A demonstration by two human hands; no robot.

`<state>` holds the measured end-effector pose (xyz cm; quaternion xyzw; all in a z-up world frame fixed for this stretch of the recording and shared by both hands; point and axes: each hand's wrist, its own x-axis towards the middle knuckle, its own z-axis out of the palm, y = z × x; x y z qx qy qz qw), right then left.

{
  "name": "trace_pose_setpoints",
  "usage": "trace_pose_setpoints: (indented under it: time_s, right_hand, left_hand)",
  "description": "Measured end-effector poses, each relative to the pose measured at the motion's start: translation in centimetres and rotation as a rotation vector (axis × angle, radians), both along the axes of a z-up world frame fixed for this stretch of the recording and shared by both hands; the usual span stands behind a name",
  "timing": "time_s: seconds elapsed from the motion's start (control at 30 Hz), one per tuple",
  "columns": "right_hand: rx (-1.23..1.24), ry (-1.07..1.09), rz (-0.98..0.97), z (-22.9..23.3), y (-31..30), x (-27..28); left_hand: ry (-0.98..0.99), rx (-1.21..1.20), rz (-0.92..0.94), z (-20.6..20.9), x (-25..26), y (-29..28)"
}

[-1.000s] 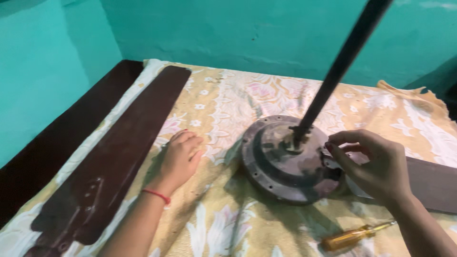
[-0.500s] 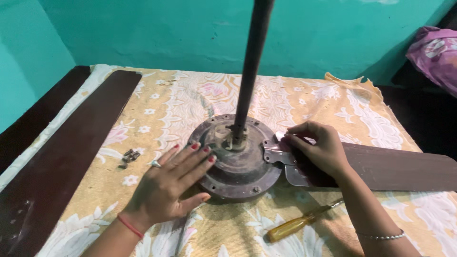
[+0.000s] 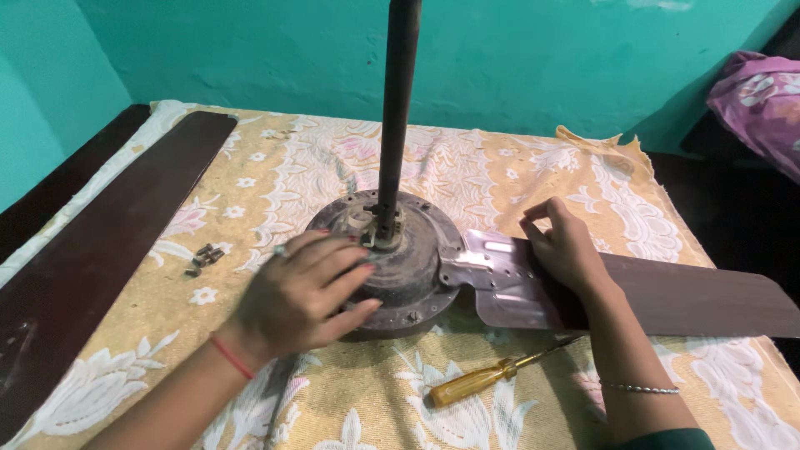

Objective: The person attaches a ceiling fan blade to the fan hub using a screwdriver and screws. They align the blade, insert screws, and tighten them to secure the blade in place.

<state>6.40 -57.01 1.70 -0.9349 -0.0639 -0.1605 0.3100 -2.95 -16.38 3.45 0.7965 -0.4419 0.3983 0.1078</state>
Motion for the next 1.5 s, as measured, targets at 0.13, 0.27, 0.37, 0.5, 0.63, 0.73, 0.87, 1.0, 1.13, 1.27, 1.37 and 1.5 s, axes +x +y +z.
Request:
trace_pose_setpoints:
  time_s: [0.13, 0.27, 0.37, 0.5, 0.63, 0.73, 0.87, 1.0, 1.13, 1.27, 1.37, 1.5]
  right_hand:
    - [-0.042, 0.017, -0.018, -0.3, -0.8, 0.2]
    - [-0.024, -0.019, -0.062, -0.2, -1.3, 0.0]
    - [-0.013, -0.049, -0.12, 0.2, -1.5, -0.3]
    - [-0.015, -0.123, -0.186, 0.3, -1.6, -0.2]
    - [-0.028, -0.149, -0.255, 0.4, -1.6, 0.0]
    - [-0.09, -0.263, -0.248, 0.5, -1.7, 0.0]
    - [-0.096, -0.287, -0.313, 1.3, -2.1, 0.1]
    - [-0.087, -0.214, -0.346, 2.0, -2.2, -0.2]
    - [-0.099, -0.178, -0.339, 2.6, -1.7, -0.4]
    - [-0.108, -0.182, -0.332, 2.5, -1.1, -0.4]
    - [-0.106, -0.209, -0.311, 2.3, -0.7, -0.4]
    - [-0.113, -0.126, -0.332, 1.7, -0.4, -0.4]
  left_hand:
    - [-0.089, -0.149, 0.03, 1.3, 0.7, -4.7]
    - [-0.005, -0.604, 0.109, 4.1, 1.8, -7.1]
    - [-0.092, -0.744, 0.2, 4.8, 2.4, -8.9]
    - [0.011, -0.558, -0.012, 2.9, 1.5, -11.2]
    - [0.051, -0.125, -0.016, -0.1, -1.6, -14.2]
    - [0.082, 0.042, 0.034, -1.2, -2.9, -14.9]
    - [0.035, 0.096, 0.067, -1.3, -2.8, -14.9]
    - [-0.076, 0.037, 0.073, -0.9, -2.6, -14.8]
    - [-0.155, -0.018, 0.109, -0.5, -2.6, -14.8]
    - [-0.09, -0.056, 0.147, -0.4, -2.5, -14.6]
    - [-0.049, -0.066, 0.157, -0.6, -2.3, -14.7]
    - [0.0, -0.041, 0.196, -1.1, -2.6, -15.2]
